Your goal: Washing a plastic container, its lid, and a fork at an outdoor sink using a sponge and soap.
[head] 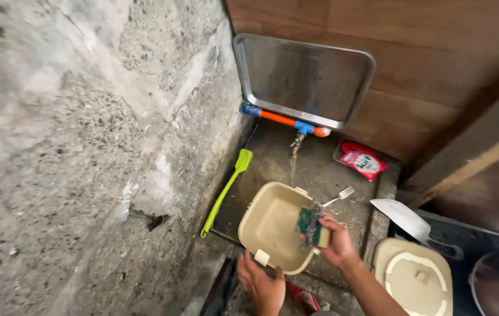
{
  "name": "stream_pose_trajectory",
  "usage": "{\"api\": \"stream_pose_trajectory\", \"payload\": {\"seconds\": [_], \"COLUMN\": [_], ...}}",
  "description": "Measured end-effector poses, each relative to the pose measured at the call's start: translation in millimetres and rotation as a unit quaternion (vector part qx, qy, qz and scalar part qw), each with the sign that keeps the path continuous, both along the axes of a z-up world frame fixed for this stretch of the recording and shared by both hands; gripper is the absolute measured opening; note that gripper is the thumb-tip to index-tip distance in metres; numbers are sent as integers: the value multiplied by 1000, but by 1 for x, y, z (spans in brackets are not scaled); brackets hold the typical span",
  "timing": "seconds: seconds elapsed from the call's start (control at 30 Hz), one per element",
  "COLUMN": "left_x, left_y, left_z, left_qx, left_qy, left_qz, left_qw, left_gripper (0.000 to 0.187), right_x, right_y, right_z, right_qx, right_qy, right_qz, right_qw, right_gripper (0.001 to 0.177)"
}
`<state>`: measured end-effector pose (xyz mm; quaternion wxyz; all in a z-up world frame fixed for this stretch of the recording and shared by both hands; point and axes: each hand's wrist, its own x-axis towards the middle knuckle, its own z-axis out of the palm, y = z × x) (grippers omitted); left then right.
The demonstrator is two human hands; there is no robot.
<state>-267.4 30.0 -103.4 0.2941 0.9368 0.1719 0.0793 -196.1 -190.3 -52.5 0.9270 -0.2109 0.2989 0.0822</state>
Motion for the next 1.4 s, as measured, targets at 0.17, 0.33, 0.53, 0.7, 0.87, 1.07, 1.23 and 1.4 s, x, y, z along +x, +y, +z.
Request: {"api": "stream_pose_trajectory", "payload": {"seconds": [0.17, 0.33, 0.53, 0.7, 0.87, 1.07, 1.23, 1.4], "left_x": [48, 72, 101, 130, 168, 188, 175, 145], "left_y": [-18, -24, -13, -50, -154, -226, -166, -76], "left_z": [69, 91, 77, 127, 59, 46, 35, -18], "left_qx": [-187, -193, -186, -189, -168, -99, -191, -239], "left_qy": [-65, 100, 53, 198, 174, 227, 183, 182], "left_qz": [-287, -346, -364, -323, -376, -411, -403, -288], "left_qw": [937, 913, 911, 906, 894, 877, 876, 909], "left_gripper": [37, 30, 22, 21, 29, 64, 60, 55], "right_x": [-22, -35, -47, -67, -66, -46, 18, 121], "right_y": [47, 73, 30, -37, -50, -65, -126, -184], "right_z": [9, 35, -22, -79, -134, -111, -73, -57], "right_qx": [-18, -39, -163, -210, -375, -465, -708, -864], "right_qy": [-6, 33, -21, 168, 264, 275, 211, 120], "right_qz": [-7, -69, -201, -262, -209, -126, 4, 258], "right_qw": [1000, 996, 966, 927, 864, 832, 674, 416], "right_gripper": [43, 61, 52, 47, 19, 26, 35, 49]}}
